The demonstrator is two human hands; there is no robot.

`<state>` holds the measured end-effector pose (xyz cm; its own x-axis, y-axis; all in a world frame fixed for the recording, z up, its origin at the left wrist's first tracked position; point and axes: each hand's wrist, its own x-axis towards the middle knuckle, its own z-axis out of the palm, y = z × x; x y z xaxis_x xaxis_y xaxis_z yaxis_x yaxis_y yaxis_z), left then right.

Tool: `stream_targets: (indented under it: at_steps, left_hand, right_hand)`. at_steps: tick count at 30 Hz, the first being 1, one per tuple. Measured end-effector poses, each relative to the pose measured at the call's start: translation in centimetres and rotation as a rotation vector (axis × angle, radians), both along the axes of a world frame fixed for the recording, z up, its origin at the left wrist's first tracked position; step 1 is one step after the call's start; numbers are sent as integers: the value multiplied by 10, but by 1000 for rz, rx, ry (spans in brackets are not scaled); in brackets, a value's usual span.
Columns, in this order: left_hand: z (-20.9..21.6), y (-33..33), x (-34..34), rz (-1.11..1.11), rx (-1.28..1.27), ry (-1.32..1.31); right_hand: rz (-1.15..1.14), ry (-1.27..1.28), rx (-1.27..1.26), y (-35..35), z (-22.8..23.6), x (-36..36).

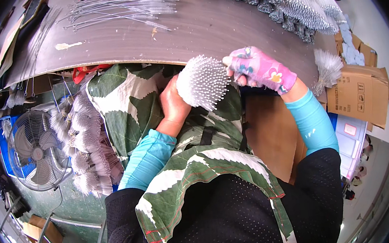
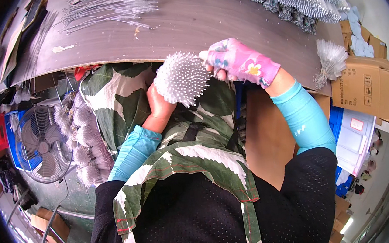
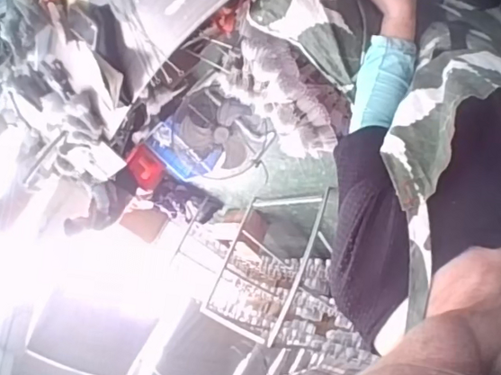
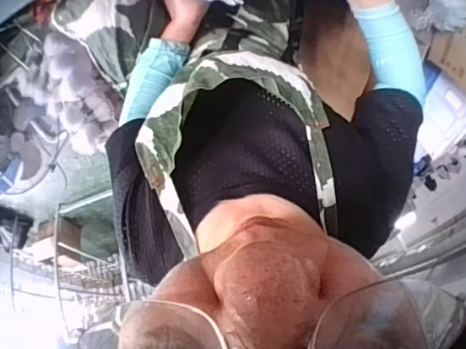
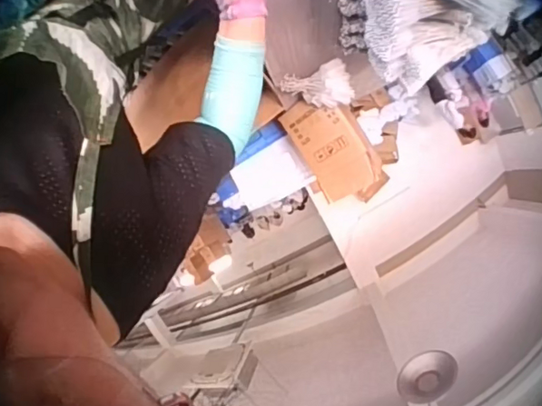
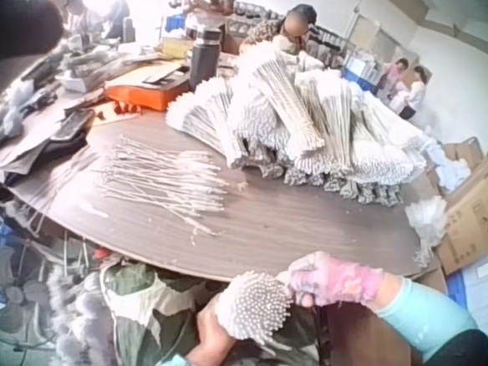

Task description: Assembling, bundling, and trimming white plastic bristles for brushes.

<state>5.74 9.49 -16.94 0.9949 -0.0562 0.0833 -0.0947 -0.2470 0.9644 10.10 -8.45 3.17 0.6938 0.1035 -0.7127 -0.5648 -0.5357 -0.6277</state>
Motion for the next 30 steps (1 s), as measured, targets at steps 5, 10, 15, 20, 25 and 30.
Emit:
stream_targets:
  at_steps: [5,10,15,20,25,30]
  left_hand:
    - [-9,-4,0,-79,-48,77]
    - [-5,-2,3,-127,67,12]
    - [-15,-2,3,-206,225,-190]
    - [19,2,7,-353,-128,5]
    - [23,1,15,-555,-182,207]
    - [17,-4,-2,-375,-402,237]
  right_hand:
    - [-95,-19,100,-14,2,-12]
    - [-96,-60,134,-14,-2,-22]
    - [-120,-179,232,-19,-5,-21]
    - [-26,-318,346,-15,-22,-45]
    - [102,-770,85,-6,-69,-62]
    - [-117,-756,102,18,-76,-69]
